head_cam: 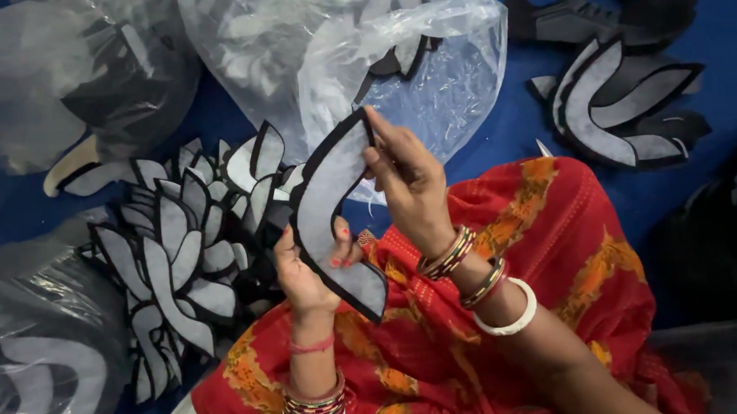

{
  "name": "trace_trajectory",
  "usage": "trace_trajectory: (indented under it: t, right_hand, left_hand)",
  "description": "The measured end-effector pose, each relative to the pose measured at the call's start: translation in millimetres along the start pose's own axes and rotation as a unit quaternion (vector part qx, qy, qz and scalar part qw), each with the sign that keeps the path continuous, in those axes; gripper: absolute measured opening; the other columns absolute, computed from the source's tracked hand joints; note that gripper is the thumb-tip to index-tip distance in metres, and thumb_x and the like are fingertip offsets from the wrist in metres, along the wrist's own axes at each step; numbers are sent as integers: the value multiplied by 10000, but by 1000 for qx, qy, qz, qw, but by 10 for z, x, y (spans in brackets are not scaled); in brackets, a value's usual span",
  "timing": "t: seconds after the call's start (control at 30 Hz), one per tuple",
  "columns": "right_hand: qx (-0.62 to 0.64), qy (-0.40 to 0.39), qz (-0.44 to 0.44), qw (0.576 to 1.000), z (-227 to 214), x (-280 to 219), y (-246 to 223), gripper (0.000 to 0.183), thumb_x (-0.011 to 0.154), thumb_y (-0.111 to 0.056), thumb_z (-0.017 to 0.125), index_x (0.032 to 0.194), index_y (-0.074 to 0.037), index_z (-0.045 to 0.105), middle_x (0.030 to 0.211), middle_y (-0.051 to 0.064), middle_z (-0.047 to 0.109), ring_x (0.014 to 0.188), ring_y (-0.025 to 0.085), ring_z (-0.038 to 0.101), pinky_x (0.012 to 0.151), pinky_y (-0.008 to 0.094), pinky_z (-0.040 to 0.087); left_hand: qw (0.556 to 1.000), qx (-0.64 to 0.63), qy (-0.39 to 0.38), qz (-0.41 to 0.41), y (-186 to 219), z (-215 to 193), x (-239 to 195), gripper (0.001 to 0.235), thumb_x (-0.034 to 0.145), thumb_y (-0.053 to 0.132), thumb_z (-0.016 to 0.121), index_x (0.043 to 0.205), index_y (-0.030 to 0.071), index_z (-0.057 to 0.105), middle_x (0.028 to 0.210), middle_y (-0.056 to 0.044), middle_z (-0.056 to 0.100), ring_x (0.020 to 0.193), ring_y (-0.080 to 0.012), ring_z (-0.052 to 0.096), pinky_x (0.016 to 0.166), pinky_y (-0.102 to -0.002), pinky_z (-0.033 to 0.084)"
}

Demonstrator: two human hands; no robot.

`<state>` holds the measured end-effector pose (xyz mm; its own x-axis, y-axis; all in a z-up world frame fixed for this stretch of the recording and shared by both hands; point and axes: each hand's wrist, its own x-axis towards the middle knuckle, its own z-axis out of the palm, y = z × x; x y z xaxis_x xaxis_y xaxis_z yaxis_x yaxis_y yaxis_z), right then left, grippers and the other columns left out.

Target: The person sits and assembles black and white curved foam pieces by hand. They pick up individual parts from a pile, align the edges, and press them together to form a layered shape, repeating this process for multiple items.

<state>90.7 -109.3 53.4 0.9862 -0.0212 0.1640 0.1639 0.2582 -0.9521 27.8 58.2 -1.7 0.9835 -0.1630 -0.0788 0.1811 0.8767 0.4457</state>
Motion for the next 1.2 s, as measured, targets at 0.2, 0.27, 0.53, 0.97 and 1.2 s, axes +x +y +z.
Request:
trace_trajectory:
  t: [0.2,0.27,0.53,0.97,1.2]
  right_hand:
    - [-169,66,-53,982,33,-56,109,446,1047,-32,646,1484,-112,601,1012,-14,564,782,51,529,689,207,466]
    - [-218,106,-170,955,74,-63,149,401,1028,-26,701,1416,-98,629,1156,23,561,993,81,594,788,220,520]
    - [-90,111,-72,987,-23,-14,413,366,1021,-72,724,1377,-62,637,1107,-20,620,941,69,599,788,226,519]
    - [-324,55,-323,888,227,-80,120,110,1145,59,716,1197,-23,666,1172,72,665,971,117,656,751,236,527]
    - [-142,-31,-316,938,1287,33,-588,107,1242,36,690,1278,-15,603,1201,70,678,947,124,653,810,246,584]
  left_hand:
    - [1000,26,9,-2,-158,-10,26,602,1022,523,362,1176,-17,577,997,-145,649,666,-154,466,692,-334,413]
    - [998,51,42,-4,-206,-19,14,641,1014,534,342,1194,-35,576,986,-135,658,688,-162,487,708,-339,425]
    - [998,64,-5,-7,-176,-65,-2,721,1065,552,309,1121,-90,631,842,-79,615,726,-161,508,730,-306,432]
    - [994,71,56,54,-133,-33,0,698,1078,523,261,1192,-38,660,938,-113,716,745,-194,649,680,-324,507]
    - [962,194,95,168,-511,-999,311,522,1090,359,347,1334,-48,565,1176,-172,678,906,-248,654,820,-386,538]
